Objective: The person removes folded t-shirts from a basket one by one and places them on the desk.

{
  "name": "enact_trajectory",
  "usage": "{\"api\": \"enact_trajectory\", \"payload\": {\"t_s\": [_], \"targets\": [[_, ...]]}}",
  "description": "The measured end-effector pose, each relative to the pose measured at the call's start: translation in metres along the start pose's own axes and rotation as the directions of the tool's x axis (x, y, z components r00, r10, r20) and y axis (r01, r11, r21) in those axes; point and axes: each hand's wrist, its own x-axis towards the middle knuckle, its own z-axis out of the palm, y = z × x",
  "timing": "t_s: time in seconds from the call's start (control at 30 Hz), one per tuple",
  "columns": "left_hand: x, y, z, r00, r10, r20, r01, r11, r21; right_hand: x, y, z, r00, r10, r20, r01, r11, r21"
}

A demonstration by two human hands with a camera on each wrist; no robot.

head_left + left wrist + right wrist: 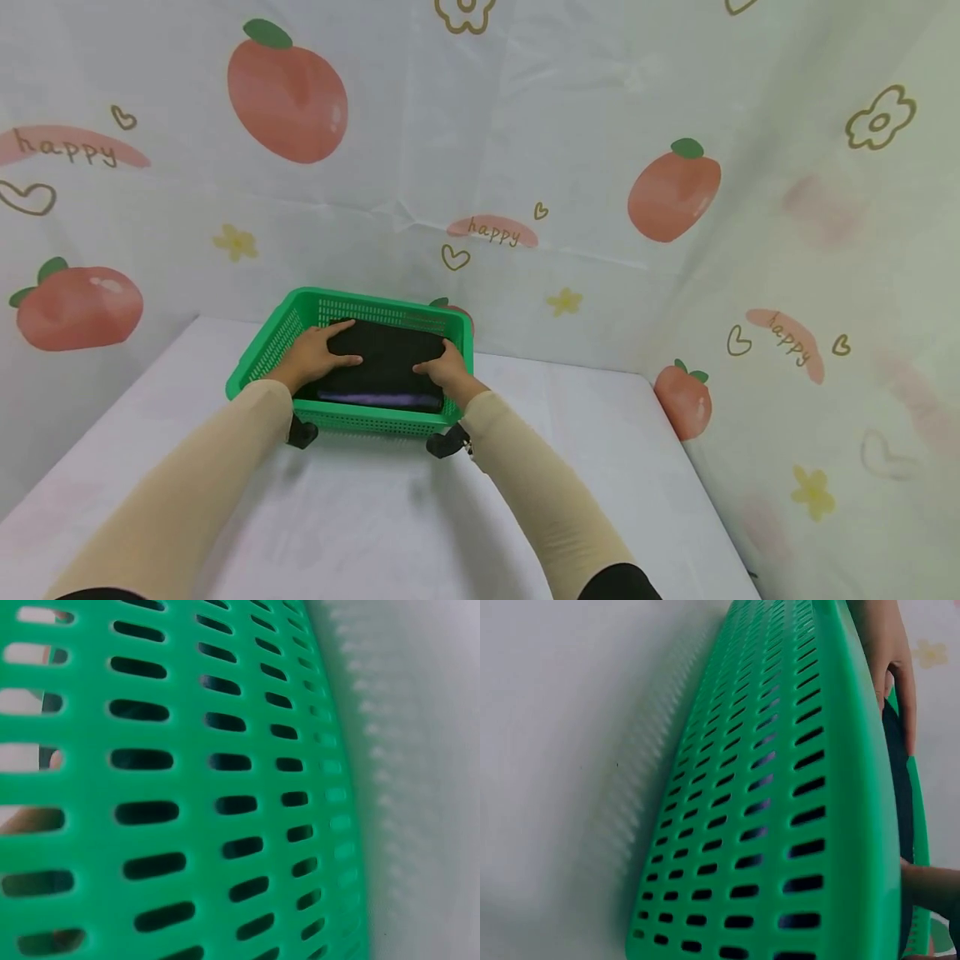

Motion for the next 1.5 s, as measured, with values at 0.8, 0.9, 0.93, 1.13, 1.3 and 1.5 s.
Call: {"api": "enact_trajectory", "payload": {"t_s": [0.8, 0.9, 0.93, 1.13, 1.3, 1.5], "targets": [[0.004, -0.010, 0.002, 0.999, 0.042, -0.028, -0.045, 0.995, -0.087, 0.010, 0.020, 0.015, 0.999, 0.032, -0.028, -0.024, 0.964, 0.265], [0.004, -0.010, 0.001, 0.999, 0.040, -0.034, -0.043, 0.994, -0.098, 0.011, 0.020, 0.016, 0.999, 0.030, -0.039, -0.018, 0.959, 0.282], [0.004, -0.010, 0.001, 0.999, 0.037, -0.034, -0.040, 0.994, -0.102, 0.012, 0.020, 0.016, 0.999, 0.031, -0.042, -0.018, 0.959, 0.282], [0.004, -0.009, -0.002, 0.999, 0.022, -0.040, -0.026, 0.994, -0.107, 0.012, 0.019, 0.015, 0.999, 0.000, -0.049, 0.014, 0.959, 0.283], [0.004, -0.007, -0.006, 0.997, 0.032, -0.069, -0.039, 0.994, -0.098, 0.009, 0.017, 0.013, 0.994, -0.090, -0.056, 0.103, 0.937, 0.334], [0.005, -0.006, -0.010, 0.998, 0.008, -0.058, -0.014, 0.994, -0.110, 0.007, 0.015, 0.008, 0.995, -0.095, -0.012, 0.090, 0.891, 0.445]]}}
